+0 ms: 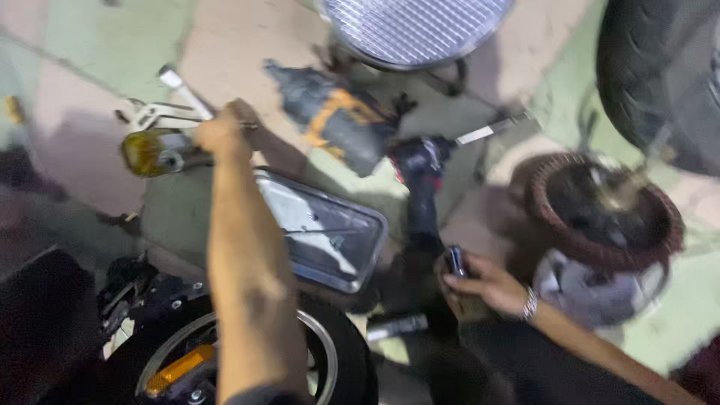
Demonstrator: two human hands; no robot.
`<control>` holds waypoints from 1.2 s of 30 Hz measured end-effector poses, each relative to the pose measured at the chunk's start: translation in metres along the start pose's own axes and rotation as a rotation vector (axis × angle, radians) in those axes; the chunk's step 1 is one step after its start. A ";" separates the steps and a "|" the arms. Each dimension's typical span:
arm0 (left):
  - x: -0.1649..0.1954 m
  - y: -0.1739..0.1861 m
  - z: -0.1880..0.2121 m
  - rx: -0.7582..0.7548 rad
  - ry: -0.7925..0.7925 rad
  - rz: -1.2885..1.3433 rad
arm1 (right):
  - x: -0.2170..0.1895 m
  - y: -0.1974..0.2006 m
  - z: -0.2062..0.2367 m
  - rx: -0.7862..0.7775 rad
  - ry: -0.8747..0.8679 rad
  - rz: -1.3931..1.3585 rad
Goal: The person works on the rear wheel and brake assembly of a scooter using a cordless impact wrench, a ratchet, and a screwdriver. They remove and reinstall bolts, adjust the brake caliper, and handle a plastic cover near the under-seat area.
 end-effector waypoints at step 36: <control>0.093 0.692 0.898 -2.053 -1.224 -0.224 | 0.488 -0.520 0.742 1.013 0.021 -1.071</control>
Point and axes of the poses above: each hand's wrist, its own z-axis away from the middle knuckle, its own y-axis out of the back of the hand, x = y × z, the point moved 8 cm from there along -z, towards the middle knuckle, and after that the axes turned 10 degrees about -y, right-handed, at the moved point
